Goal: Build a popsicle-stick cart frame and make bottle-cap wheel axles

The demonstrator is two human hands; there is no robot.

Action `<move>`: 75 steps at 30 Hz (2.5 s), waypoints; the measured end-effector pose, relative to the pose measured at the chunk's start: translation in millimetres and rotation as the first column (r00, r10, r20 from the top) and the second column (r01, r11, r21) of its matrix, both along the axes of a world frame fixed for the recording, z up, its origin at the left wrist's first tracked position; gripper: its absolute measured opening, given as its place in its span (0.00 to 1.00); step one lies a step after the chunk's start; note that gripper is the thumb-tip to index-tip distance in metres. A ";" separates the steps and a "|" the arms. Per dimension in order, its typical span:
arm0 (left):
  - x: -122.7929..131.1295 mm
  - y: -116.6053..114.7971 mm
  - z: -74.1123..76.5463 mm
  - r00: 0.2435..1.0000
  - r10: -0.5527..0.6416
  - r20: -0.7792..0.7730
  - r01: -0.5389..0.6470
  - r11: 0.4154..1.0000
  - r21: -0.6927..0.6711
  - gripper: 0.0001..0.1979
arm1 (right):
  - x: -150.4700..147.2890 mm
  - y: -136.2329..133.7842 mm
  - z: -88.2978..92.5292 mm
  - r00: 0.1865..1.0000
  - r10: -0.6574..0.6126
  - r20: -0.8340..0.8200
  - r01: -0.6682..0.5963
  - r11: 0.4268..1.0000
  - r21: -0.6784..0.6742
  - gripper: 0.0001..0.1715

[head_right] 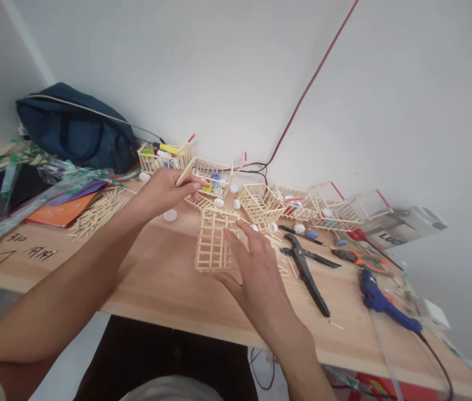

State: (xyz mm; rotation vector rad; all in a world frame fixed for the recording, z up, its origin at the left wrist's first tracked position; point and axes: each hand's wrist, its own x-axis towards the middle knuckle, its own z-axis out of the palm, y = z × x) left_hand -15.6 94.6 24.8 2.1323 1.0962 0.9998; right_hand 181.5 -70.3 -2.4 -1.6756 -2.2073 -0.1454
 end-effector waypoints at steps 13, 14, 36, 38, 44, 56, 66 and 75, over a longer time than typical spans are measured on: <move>-0.8 1.8 -1.7 0.998 -0.018 0.052 0.019 1.000 -0.020 0.15 | 1.4 6.2 -2.0 1.000 0.022 0.009 -0.022 0.999 -0.026 0.40; -0.9 1.5 -1.2 0.998 -0.019 0.053 0.020 0.999 -0.025 0.15 | 1.2 6.7 -2.0 1.000 0.019 0.015 -0.019 0.999 -0.027 0.40; -0.9 -29.2 21.2 0.626 0.049 0.778 0.622 0.571 -0.536 0.14 | 7.9 0.6 20.5 0.771 -0.153 -0.618 0.087 0.987 -0.136 0.17; 0.2 -43.5 20.9 0.594 0.085 0.800 0.656 0.525 -0.542 0.14 | 1.4 -0.3 21.0 0.694 -0.174 -0.698 0.032 0.977 -0.211 0.15; 3.5 -89.9 4.7 0.454 0.142 0.879 0.764 0.446 -0.467 0.10 | -37.1 -12.2 17.4 0.659 -0.227 -0.717 -0.215 0.857 -0.469 0.12; -59.7 -90.7 -44.4 0.704 0.302 0.643 0.355 0.634 -0.687 0.21 | -36.9 -45.9 -11.9 0.700 -0.226 -0.677 -0.195 0.852 -0.486 0.18; -81.6 -42.9 -59.7 0.893 0.439 -0.101 -0.425 0.895 0.135 0.22 | -18.5 -56.8 -23.6 0.328 -0.310 -0.892 -0.180 0.907 -0.382 0.22; 5.1 -130.4 -32.8 0.943 -0.046 -0.328 0.213 0.843 0.494 0.23 | 26.1 -29.7 -49.7 0.222 -0.250 -0.942 0.220 0.954 -0.202 0.19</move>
